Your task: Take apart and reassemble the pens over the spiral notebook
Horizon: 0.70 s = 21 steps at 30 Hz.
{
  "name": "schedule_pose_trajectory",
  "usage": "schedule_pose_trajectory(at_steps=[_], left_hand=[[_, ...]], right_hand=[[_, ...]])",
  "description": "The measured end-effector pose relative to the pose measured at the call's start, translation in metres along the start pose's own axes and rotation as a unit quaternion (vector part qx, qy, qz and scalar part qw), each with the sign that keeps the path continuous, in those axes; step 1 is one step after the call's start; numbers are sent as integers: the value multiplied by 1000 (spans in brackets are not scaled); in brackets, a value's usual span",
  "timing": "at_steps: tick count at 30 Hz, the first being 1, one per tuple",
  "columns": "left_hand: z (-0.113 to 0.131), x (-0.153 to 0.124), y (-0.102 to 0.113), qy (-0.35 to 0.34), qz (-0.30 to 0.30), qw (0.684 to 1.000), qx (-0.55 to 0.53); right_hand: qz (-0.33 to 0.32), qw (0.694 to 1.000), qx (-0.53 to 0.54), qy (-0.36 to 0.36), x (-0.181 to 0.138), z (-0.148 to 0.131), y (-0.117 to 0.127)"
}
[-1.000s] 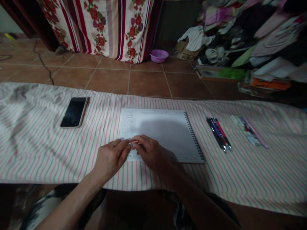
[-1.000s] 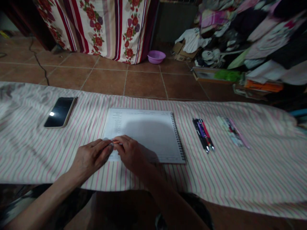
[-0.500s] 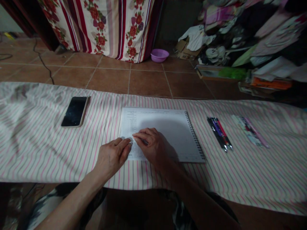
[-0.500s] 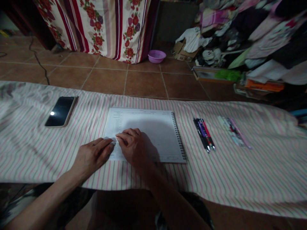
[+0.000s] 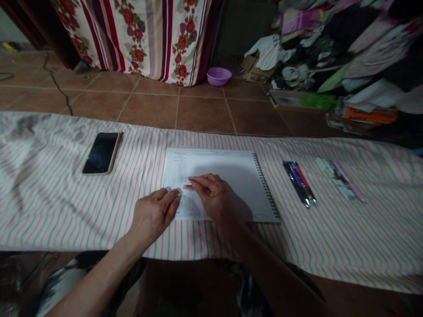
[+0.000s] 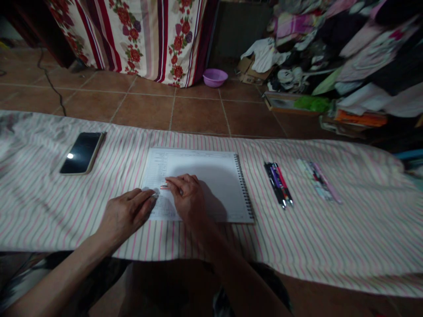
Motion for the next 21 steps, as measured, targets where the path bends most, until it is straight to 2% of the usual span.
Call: schedule_pose_trajectory(at_steps=[5,9,15,21], left_hand=[[0,1,0,0,-2,1000,5],[1,0,1,-4,3,1000,9],[3,0,7,-8,22,1000,5],[7,-3,21,-30,53,998,-4]], right_hand=[[54,994,60,-67,-1,3,13],[43,979,153,-130,-4,10,12],[37,931,295,-212,-13,14,4],[4,883,375,-282,-22,-1,-6]])
Point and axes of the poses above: each hand's wrist, its own x-axis towards the middle knuckle, its own y-axis out of the back of the hand, z = x × y, the point moved 7 cm from there along x, towards the middle knuckle, and after that the axes turned 13 degrees about x, right-handed, at the moved point
